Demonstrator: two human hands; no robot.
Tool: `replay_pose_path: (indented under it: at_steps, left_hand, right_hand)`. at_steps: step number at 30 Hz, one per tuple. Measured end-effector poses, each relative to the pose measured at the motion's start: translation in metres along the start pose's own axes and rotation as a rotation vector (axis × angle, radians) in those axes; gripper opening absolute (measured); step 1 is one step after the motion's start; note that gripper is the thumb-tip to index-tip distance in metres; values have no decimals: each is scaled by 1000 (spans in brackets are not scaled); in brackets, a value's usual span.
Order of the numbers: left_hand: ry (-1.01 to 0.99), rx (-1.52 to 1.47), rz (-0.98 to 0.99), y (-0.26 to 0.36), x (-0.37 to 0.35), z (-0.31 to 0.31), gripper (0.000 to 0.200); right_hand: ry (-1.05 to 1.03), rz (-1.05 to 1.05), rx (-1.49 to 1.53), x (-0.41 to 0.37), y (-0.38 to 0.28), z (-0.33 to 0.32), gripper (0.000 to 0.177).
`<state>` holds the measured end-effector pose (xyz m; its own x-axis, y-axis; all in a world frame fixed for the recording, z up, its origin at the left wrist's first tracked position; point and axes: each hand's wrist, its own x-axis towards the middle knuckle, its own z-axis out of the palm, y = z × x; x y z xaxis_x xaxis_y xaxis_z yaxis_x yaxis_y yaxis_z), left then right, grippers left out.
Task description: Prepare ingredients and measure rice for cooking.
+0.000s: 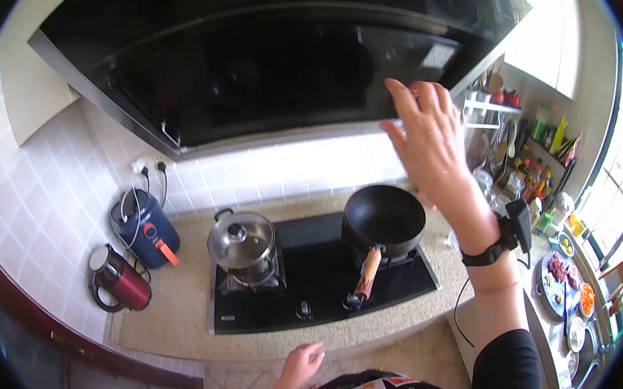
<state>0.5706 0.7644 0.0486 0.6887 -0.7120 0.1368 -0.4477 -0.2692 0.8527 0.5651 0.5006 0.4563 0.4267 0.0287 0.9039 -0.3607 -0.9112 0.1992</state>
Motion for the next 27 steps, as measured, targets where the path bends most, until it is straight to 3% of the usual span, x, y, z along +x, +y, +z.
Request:
replay_pose_path:
  at_steps: [4, 11, 15, 27]
  left_hand:
    - [42, -12, 24, -7, -9, -14, 29]
    - [102, 48, 20, -40, -29, -28, 29]
    - [97, 68, -14, -20, -42, -40, 27]
    - [119, 37, 34, -15, -38, -30, 27]
  right_hand:
    - [157, -108, 19, 45, -32, 4, 79]
    - [366, -25, -123, 116, -37, 32, 81]
    - [335, 63, -160, 130, -31, 38, 78]
    - [334, 33, -184, 138, -27, 50, 81]
